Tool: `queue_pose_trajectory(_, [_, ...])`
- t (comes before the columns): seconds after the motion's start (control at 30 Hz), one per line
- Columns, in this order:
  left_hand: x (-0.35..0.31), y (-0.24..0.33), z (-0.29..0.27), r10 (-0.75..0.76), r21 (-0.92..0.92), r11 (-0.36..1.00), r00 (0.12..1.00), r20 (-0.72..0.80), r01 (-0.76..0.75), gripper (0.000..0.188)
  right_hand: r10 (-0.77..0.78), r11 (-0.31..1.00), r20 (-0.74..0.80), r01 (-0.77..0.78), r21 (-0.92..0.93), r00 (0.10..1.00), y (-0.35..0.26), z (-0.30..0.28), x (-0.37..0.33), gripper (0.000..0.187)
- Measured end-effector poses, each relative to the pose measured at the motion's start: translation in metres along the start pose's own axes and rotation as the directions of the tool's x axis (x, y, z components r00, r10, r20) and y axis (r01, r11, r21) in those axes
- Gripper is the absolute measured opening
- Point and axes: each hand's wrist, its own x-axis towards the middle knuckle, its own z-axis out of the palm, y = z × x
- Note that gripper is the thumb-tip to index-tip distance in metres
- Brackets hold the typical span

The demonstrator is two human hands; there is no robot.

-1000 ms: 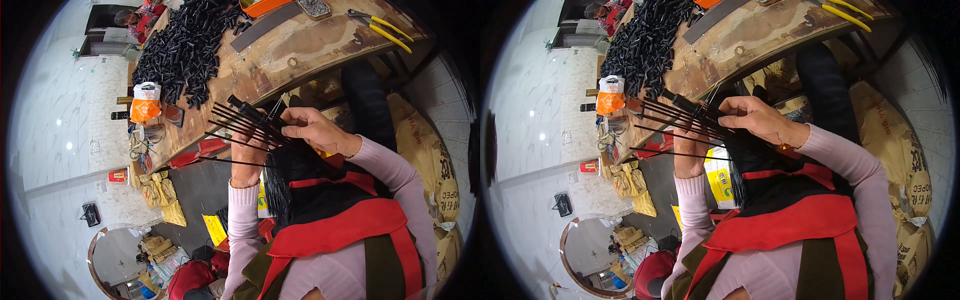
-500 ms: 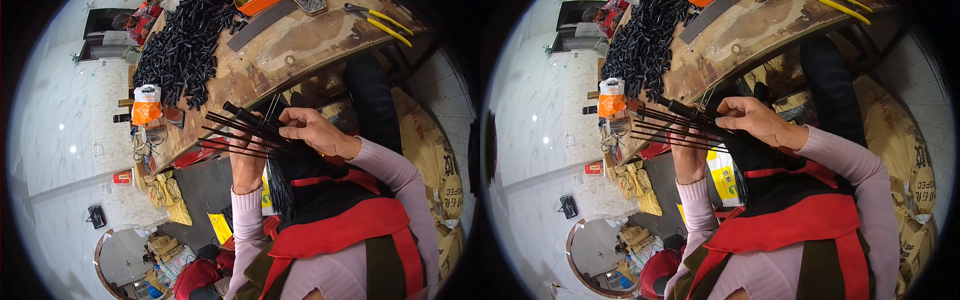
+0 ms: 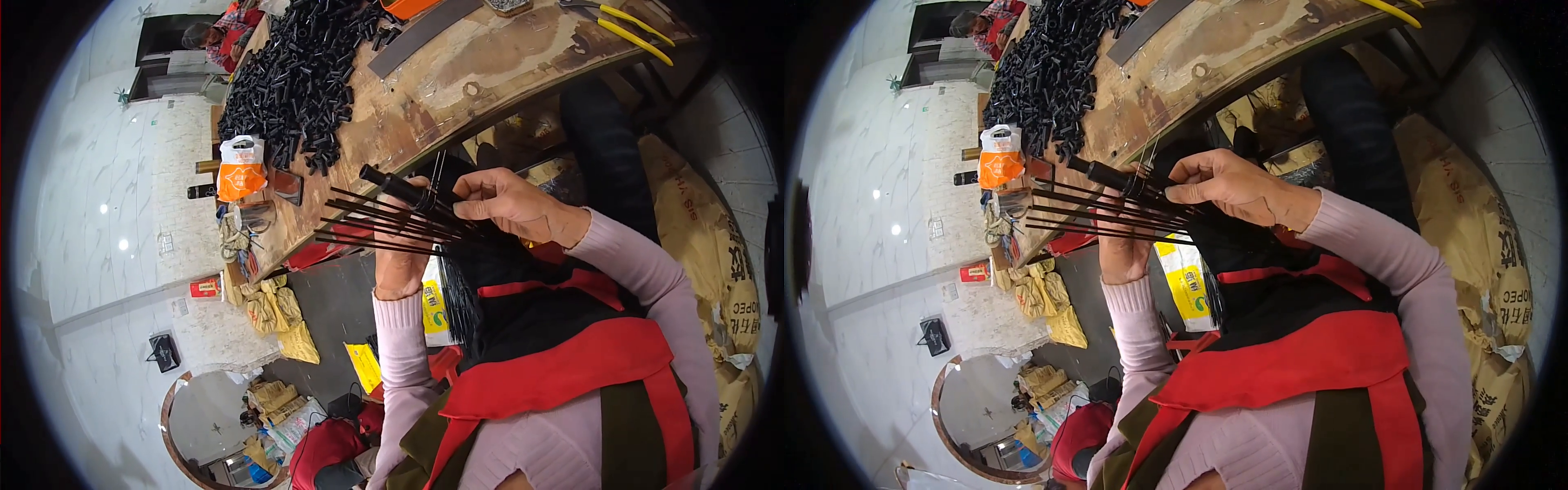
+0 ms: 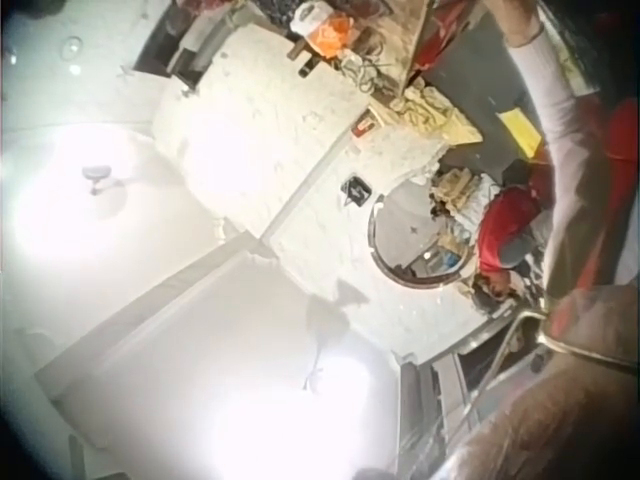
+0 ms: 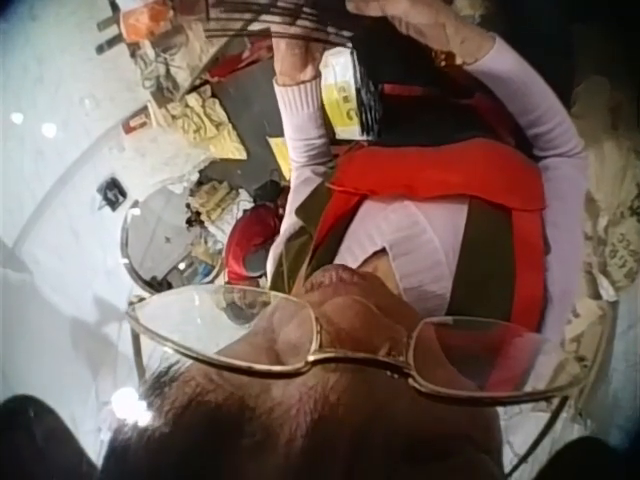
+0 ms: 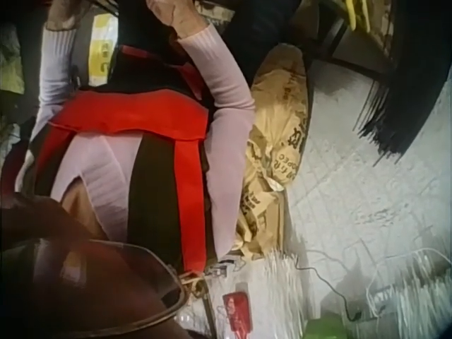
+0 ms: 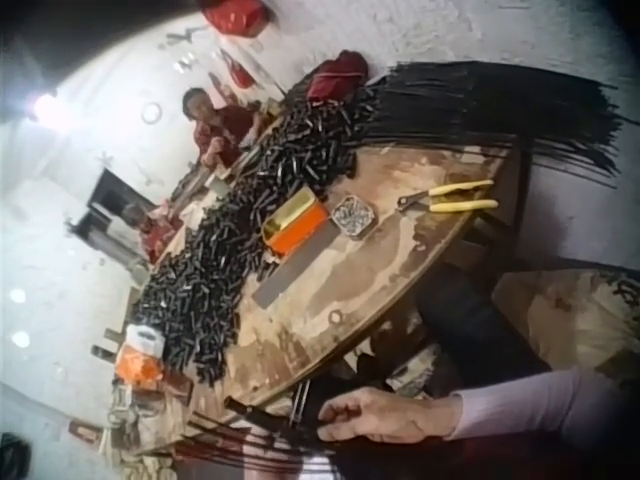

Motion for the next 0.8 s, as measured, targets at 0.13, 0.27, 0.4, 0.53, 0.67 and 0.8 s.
queue_pose_trajectory(0.13, [0.006,-0.004,-0.014,-0.019,0.049,0.999,0.998,0.061,0.016,0.041,0.078,0.991,-0.005,-0.077,0.112,0.997,0.0,-0.009,0.002,0.02])
queue_pose_trajectory(0.27, [0.013,-0.008,-0.017,-0.047,0.041,0.998,0.971,0.235,0.038,0.048,0.22,0.962,0.056,-0.226,0.155,0.974,0.0,-0.013,0.001,0.024])
queue_pose_trajectory(0.4, [0.021,-0.033,0.026,-0.063,-0.334,0.942,0.979,-0.194,-0.005,0.029,-0.159,0.969,-0.076,0.17,0.182,0.984,0.005,-0.003,-0.006,0.019])
queue_pose_trajectory(0.53, [0.009,-0.036,0.022,0.017,-0.31,0.95,0.995,-0.095,-0.046,0.022,-0.192,0.965,-0.179,0.219,0.142,0.965,0.007,0.005,-0.004,0.012])
queue_pose_trajectory(0.67, [-0.011,-0.012,0.052,0.295,0.366,0.904,0.941,-0.165,-0.22,0.025,-0.343,0.938,-0.191,0.345,-0.025,0.92,0.023,0.022,-0.013,0.012])
queue_pose_trajectory(0.8, [-0.009,-0.006,0.044,0.261,0.257,0.945,0.941,-0.216,-0.203,0.025,-0.32,0.945,-0.157,0.328,0.023,0.934,0.02,0.026,-0.016,0.013])
